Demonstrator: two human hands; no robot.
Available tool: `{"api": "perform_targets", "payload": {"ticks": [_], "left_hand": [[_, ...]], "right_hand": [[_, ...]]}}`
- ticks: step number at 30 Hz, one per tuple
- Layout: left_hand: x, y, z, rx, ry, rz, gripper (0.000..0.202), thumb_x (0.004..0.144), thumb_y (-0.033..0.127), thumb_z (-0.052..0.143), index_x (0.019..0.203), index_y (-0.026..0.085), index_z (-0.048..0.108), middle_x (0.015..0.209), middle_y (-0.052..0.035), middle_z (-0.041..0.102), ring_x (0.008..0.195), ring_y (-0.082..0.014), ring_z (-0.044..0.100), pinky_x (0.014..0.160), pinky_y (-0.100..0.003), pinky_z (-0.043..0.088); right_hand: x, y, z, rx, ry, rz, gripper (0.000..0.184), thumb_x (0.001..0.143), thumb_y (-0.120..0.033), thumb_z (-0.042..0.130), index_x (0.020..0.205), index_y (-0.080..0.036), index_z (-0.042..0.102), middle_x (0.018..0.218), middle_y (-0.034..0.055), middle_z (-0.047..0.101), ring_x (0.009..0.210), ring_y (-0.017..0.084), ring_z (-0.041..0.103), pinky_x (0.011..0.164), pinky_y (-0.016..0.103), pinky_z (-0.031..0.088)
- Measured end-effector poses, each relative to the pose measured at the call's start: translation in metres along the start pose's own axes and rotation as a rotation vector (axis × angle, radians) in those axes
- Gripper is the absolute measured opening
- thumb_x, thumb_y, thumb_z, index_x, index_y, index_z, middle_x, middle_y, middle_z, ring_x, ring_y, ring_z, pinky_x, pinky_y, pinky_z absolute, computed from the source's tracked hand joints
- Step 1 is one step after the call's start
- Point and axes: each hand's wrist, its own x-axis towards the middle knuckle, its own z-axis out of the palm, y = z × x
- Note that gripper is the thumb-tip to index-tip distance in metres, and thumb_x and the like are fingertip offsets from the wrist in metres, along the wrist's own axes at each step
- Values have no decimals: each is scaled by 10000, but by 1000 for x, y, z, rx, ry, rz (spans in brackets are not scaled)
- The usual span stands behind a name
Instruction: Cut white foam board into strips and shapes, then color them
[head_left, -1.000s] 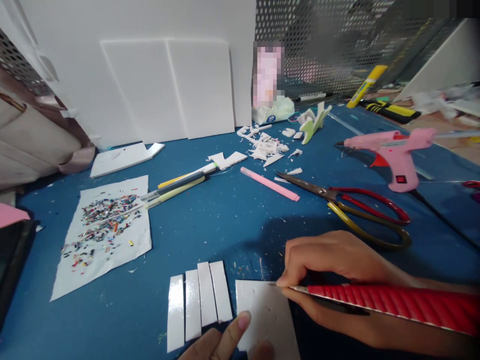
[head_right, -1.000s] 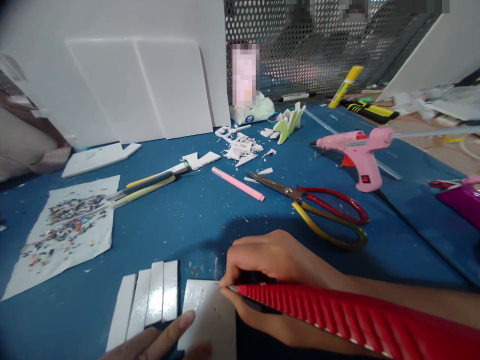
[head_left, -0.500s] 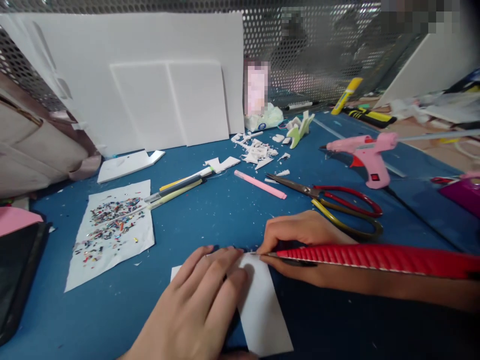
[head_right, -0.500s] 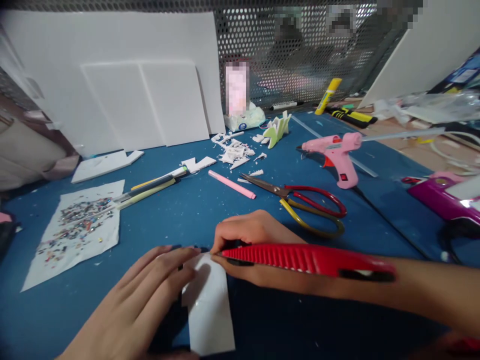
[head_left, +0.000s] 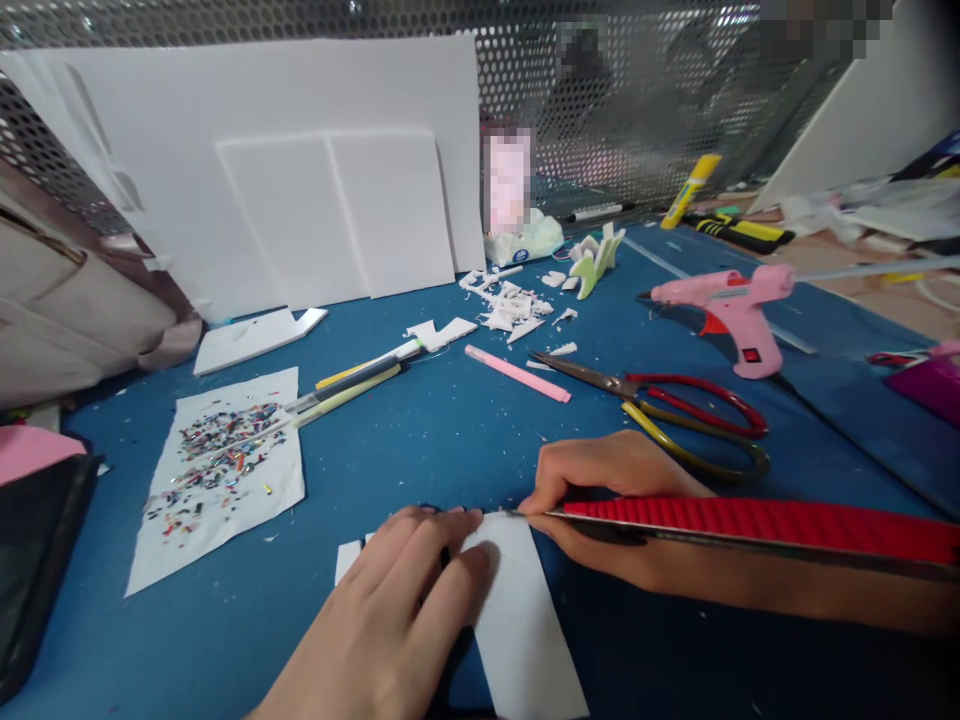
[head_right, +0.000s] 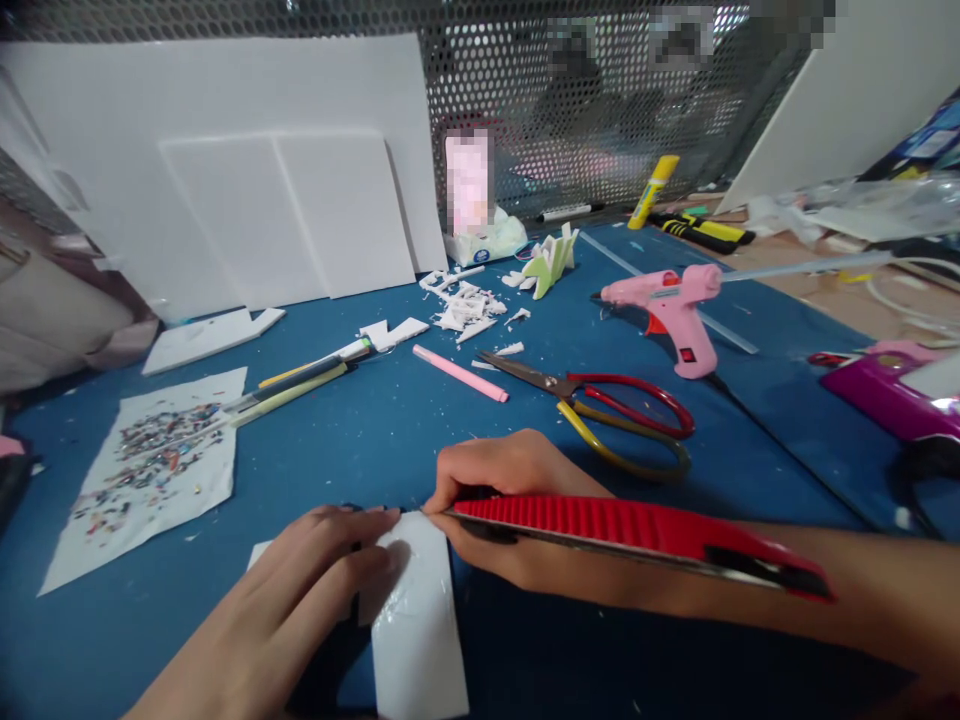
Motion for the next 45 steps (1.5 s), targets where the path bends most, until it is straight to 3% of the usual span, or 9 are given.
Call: {"api": "perform_targets", "payload": {"ticks": [2, 6, 8, 17, 45], "left_hand": [[0, 4, -2, 4, -23, -24, 648, 903, 633, 568, 1311, 144, 446, 1312, -171, 560, 1159, -306, 552, 963, -454, 535], [0, 8, -7, 14, -110, -89, 429, 966, 332, 578, 1332, 162, 432, 1365, -149, 534, 1212, -296, 523, 1043, -479, 485], [0, 9, -9, 10, -109, -92, 384, 980, 255, 529, 1341, 167, 432, 1373, -146, 534, 1229, -292, 522, 1060, -481, 472], [-1, 7, -5, 11, -71, -92, 335, 1052, 330, 333, 1323, 172, 451, 1356, -141, 546, 1223, -285, 528, 1061, -479, 472], [2, 10, -5, 14, -51, -100, 345, 1052, 367, 324, 1299, 166, 458, 1289, -150, 567, 1137, -278, 556, 983, -452, 523]], "right_hand": [[-2, 0, 1, -2, 10, 8, 85, 895, -150, 632, 811, -152, 648, 714, -22, 630, 629, 80, 600, 587, 208, 412], [-6, 0, 3, -9, 16, 58, 57, 880, -165, 655, 824, -162, 643, 704, -29, 621, 601, 80, 579, 575, 214, 408], [-7, 0, 5, -22, 32, 80, 60, 881, -164, 648, 823, -167, 637, 688, -34, 608, 580, 79, 561, 566, 215, 403], [-8, -1, 4, -42, 51, 37, 85, 890, -155, 627, 807, -171, 624, 654, -37, 597, 532, 71, 542, 510, 191, 390], [-14, 2, 5, -91, 78, -56, 105, 868, -91, 617, 834, -181, 578, 685, -33, 580, 573, 73, 554, 550, 192, 400]]}}
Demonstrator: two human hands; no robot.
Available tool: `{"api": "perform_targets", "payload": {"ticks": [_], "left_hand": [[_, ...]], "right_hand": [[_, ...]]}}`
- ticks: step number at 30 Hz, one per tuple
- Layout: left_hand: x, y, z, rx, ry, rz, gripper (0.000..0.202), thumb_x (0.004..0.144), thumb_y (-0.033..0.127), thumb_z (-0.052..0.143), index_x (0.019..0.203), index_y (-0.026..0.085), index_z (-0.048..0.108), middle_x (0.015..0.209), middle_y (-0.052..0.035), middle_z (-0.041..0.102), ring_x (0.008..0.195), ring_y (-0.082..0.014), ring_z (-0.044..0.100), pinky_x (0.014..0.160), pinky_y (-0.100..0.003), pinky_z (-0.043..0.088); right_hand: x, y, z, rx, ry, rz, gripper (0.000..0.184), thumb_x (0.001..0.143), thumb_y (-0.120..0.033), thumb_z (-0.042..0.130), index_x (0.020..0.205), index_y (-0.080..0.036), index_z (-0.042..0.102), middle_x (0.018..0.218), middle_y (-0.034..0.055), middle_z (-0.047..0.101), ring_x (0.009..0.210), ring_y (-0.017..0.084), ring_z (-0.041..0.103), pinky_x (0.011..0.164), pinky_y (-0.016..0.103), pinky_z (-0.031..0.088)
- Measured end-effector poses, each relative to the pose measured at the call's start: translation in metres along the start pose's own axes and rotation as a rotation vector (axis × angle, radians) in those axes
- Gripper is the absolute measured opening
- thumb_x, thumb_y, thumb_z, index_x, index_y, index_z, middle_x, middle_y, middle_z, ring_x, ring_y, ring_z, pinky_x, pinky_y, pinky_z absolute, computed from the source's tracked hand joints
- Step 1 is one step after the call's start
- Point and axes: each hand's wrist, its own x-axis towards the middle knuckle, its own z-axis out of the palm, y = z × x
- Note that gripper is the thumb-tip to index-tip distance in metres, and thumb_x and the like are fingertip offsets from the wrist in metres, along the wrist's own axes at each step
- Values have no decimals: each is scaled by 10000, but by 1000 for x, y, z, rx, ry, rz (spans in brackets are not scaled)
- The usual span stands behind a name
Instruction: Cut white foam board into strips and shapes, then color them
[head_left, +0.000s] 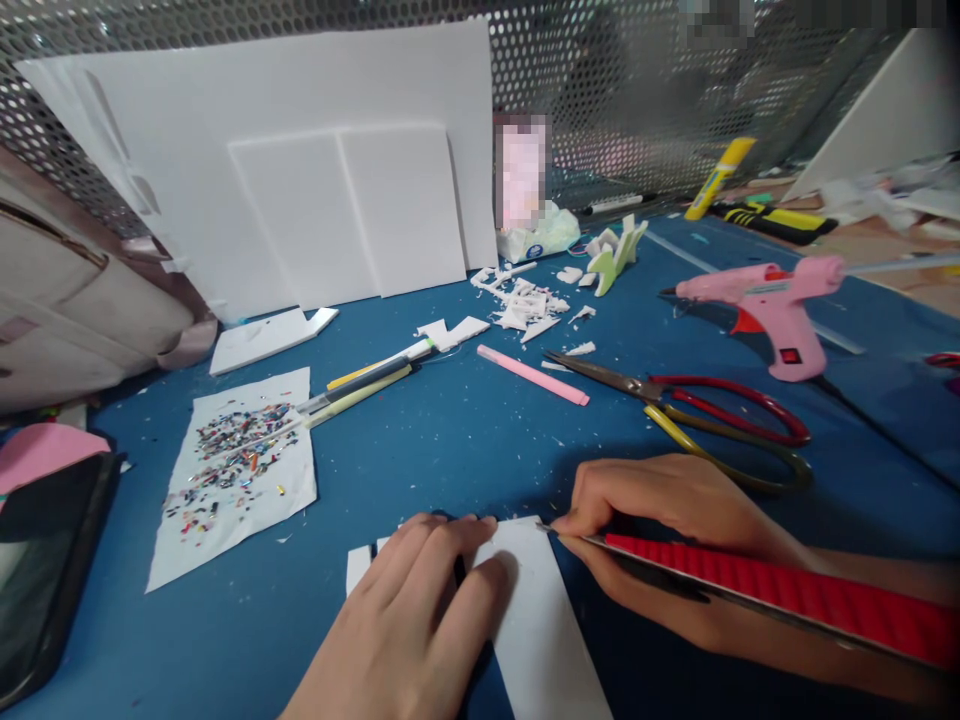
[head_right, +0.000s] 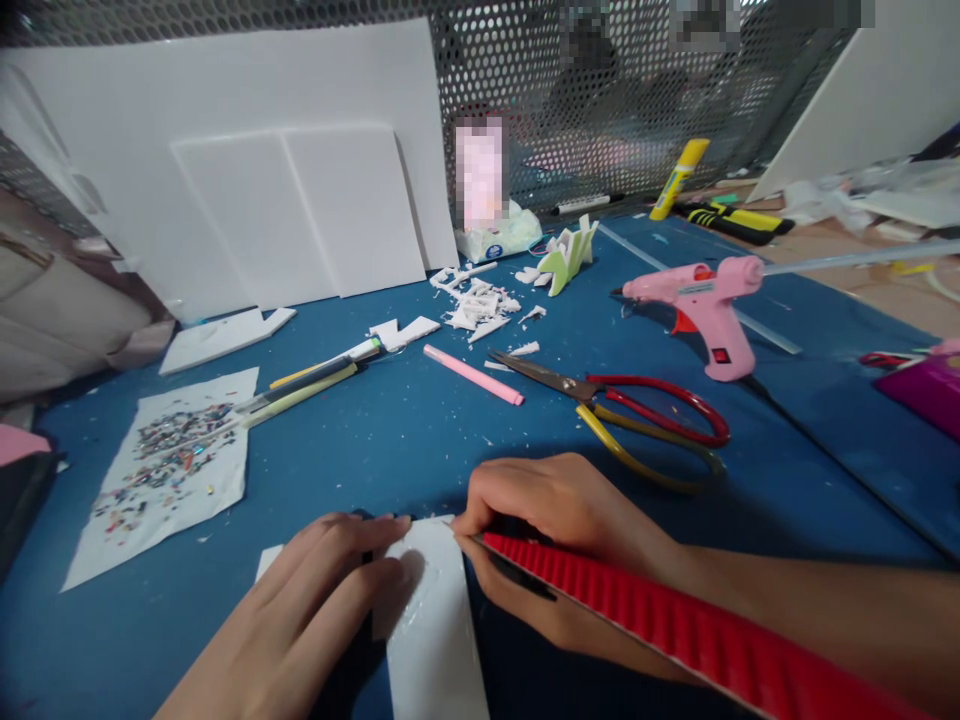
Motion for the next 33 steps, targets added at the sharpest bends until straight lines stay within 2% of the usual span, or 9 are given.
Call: {"api": "perform_targets", "payload": {"ticks": [4, 9, 11, 14, 18, 22, 26, 30, 33], "left_hand": [[0, 1, 0, -15, -2, -11, 337, 1059, 357, 283, 1296, 176, 442, 1309, -138, 555, 1161, -279, 541, 999, -464, 514], [1, 2, -2, -5, -2, -8, 306, 1042, 336, 383, 1285, 168, 466, 1305, -146, 567, 1159, -279, 550, 996, -453, 517], [1, 2, -1, 0, 7, -7, 384, 1013, 450, 461, 1265, 161, 486, 1284, -157, 582, 1128, -278, 572, 975, -450, 530], [1, 0, 3, -12, 29, 5, 625, 897, 671, 534, 1252, 158, 493, 1254, -167, 594, 1105, -290, 590, 945, -459, 546], [-2, -4, 10, -17, 60, 58, 708, 849, 710, 579, 1271, 150, 474, 1280, -188, 574, 1130, -329, 580, 924, -507, 554], [-3, -7, 7, -2, 13, 84, 697, 846, 665, 629, 1295, 159, 461, 1362, -186, 542, 1238, -328, 539, 1004, -505, 527], [-3, -5, 0, -14, 2, 125, 667, 882, 650, 592, 1309, 153, 462, 1430, -187, 512, 1349, -307, 479, 1104, -485, 460], [-4, -2, -4, 53, -56, 111, 365, 979, 350, 559, 1283, 163, 488, 1489, -153, 473, 1418, -257, 417, 1145, -460, 417], [-5, -4, -1, 83, -39, 125, 305, 977, 246, 535, 1270, 167, 509, 1486, -143, 480, 1405, -244, 438, 1128, -449, 438]], "right_hand": [[-1, 0, 0, 1, -7, 2, 99, 864, -91, 627, 843, -179, 585, 691, -30, 583, 579, 73, 559, 554, 193, 401], [-1, -1, 0, 20, -19, 16, 100, 865, -92, 615, 831, -178, 578, 696, -22, 583, 592, 81, 562, 570, 198, 408], [-1, -2, 0, 20, -21, 26, 91, 870, -104, 609, 831, -183, 583, 695, -19, 578, 600, 91, 561, 575, 206, 412], [-1, 0, 0, 16, -30, 2, 88, 875, -116, 597, 832, -190, 580, 702, -14, 580, 612, 103, 566, 581, 212, 421], [1, 3, -3, 20, -35, -47, 90, 866, -123, 603, 813, -193, 581, 700, -20, 607, 607, 94, 583, 582, 205, 428], [5, 2, -10, 77, -39, 57, 87, 865, -180, 640, 785, -185, 607, 712, -12, 653, 611, 101, 609, 578, 207, 447], [5, 1, -15, 113, -13, 118, 69, 856, -203, 676, 807, -183, 632, 714, -13, 677, 615, 107, 623, 570, 205, 462], [4, 0, -10, 116, -29, 100, 55, 856, -196, 677, 823, -174, 639, 771, 1, 703, 667, 112, 656, 614, 211, 479], [3, 2, -6, 109, -23, 56, 43, 861, -175, 668, 830, -166, 640, 772, -4, 700, 676, 98, 661, 626, 197, 472]]}}
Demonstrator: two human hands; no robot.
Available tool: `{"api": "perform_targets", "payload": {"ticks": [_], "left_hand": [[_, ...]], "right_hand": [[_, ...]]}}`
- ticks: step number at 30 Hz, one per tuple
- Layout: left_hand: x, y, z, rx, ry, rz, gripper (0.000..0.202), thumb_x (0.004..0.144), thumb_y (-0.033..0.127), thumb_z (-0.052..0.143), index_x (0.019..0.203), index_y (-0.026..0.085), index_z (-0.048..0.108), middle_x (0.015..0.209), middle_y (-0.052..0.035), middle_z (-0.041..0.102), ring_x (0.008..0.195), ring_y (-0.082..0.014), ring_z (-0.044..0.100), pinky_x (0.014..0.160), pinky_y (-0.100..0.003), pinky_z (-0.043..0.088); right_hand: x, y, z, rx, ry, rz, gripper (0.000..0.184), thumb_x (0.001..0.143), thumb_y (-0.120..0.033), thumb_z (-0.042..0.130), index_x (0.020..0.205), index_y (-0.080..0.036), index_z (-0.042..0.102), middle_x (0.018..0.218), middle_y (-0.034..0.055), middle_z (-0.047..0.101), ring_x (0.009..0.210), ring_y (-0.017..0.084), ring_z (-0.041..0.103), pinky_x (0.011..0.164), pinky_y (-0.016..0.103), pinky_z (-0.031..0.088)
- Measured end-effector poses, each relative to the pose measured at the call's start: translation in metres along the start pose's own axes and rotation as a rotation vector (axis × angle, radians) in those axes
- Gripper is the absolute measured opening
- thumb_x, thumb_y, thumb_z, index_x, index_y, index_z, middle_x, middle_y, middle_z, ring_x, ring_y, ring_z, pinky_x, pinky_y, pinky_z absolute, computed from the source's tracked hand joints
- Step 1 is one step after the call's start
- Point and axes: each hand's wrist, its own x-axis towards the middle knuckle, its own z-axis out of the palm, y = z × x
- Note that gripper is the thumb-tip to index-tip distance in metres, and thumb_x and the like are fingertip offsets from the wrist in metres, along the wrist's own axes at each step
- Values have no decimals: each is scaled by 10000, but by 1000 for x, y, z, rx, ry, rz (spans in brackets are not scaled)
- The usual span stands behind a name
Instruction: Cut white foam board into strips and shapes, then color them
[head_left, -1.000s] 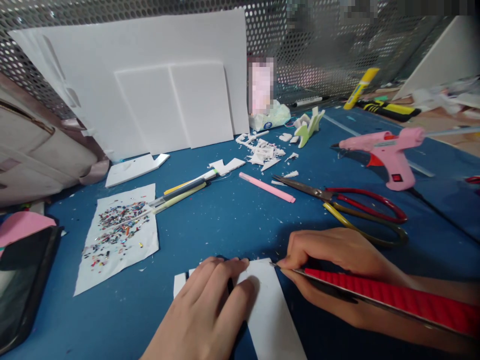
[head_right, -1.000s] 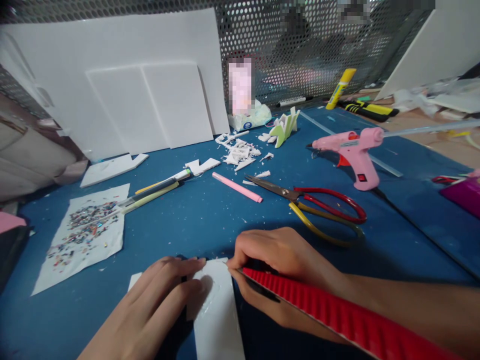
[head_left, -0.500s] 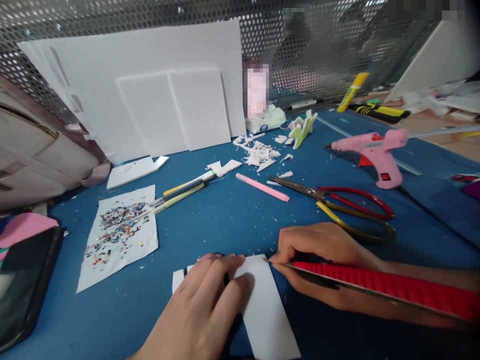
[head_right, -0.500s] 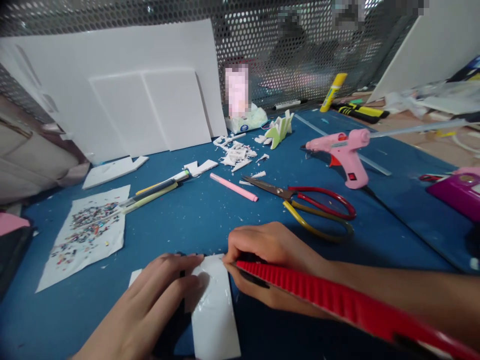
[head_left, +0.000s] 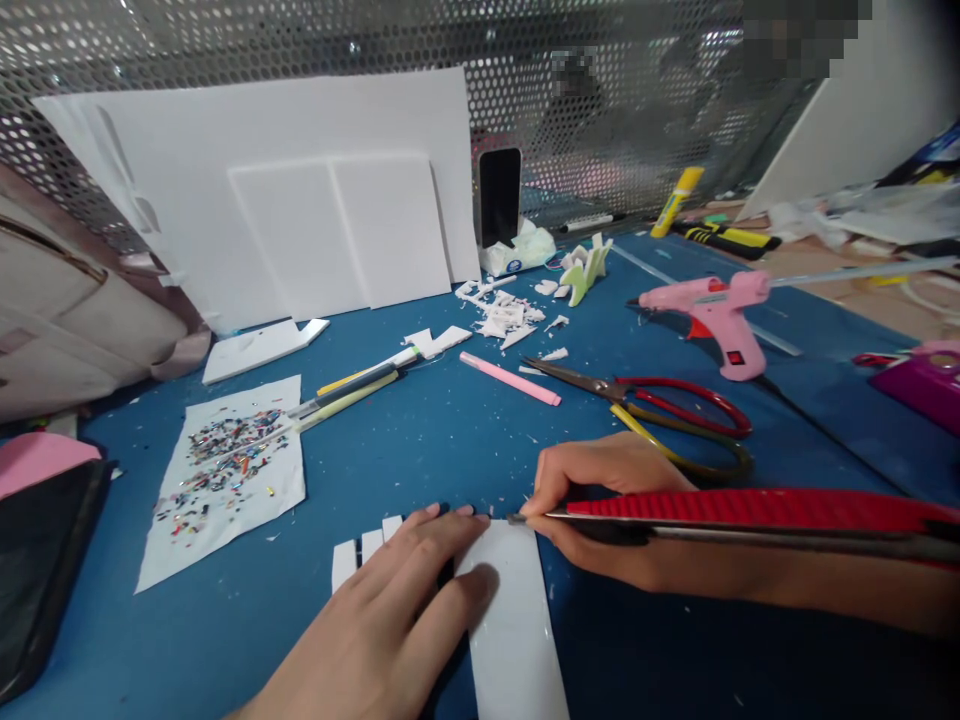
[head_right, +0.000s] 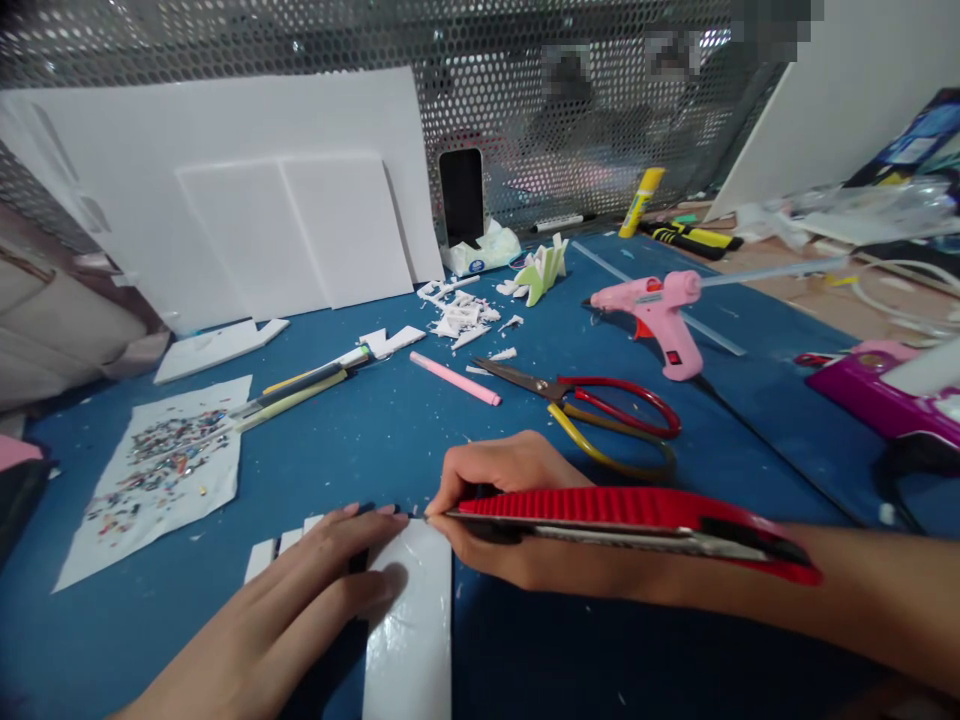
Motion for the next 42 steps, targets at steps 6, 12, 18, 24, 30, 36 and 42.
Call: {"api": "perform_targets", "payload": {"ticks": [6, 12, 18, 24, 30, 36, 42], "left_hand": [[-1, -7, 10, 6, 103, 74, 548, 991, 603, 394, 1246, 144, 551, 1443, -182, 506, 1371, -274, 475, 1095, -459, 458], [1, -8, 9, 24, 129, 78, 335, 1041, 346, 378, 1250, 158, 561, 1390, -152, 532, 1338, -240, 499, 1096, -435, 458], [3, -5, 15, 83, 231, 82, 345, 1043, 220, 308, 1213, 164, 603, 1372, -149, 535, 1314, -251, 504, 1067, -446, 494], [3, -3, 22, 129, 251, 48, 271, 1024, 224, 407, 1188, 179, 619, 1361, -134, 552, 1296, -266, 521, 1028, -441, 532], [-1, -2, 22, 128, 229, 38, 300, 1018, 206, 393, 1237, 183, 597, 1391, -152, 529, 1330, -295, 495, 996, -473, 547], [0, -5, 19, 131, 252, 108, 291, 1019, 197, 390, 1195, 149, 616, 1387, -161, 561, 1403, -286, 434, 1102, -465, 452], [3, -4, 17, 72, 239, 102, 318, 1038, 255, 353, 1150, 147, 630, 1462, -158, 517, 1439, -306, 390, 1159, -557, 351]], "right_hand": [[0, 4, 2, -32, -30, -81, 53, 869, -140, 652, 837, -158, 614, 760, -15, 666, 661, 73, 631, 614, 177, 440], [-3, -1, 1, -154, -76, -168, 73, 892, -111, 589, 841, -157, 563, 730, -18, 591, 627, 74, 561, 582, 194, 401], [-7, -7, 3, -226, -61, -142, 125, 865, -64, 559, 826, -179, 529, 699, -36, 535, 589, 77, 515, 565, 204, 385], [-9, -11, 1, -225, -108, -73, 159, 846, -42, 554, 826, -192, 508, 691, -48, 530, 582, 71, 518, 555, 196, 380], [-8, -6, 2, -202, -85, -106, 155, 854, -46, 551, 835, -195, 512, 702, -43, 546, 592, 74, 525, 554, 200, 375], [-2, 1, -2, -152, -95, -9, 92, 854, -137, 618, 811, -185, 551, 692, -44, 589, 580, 69, 550, 558, 199, 380], [5, 3, -5, -130, -79, -91, 65, 830, -146, 601, 799, -175, 551, 694, -36, 583, 581, 68, 522, 556, 192, 372]]}}
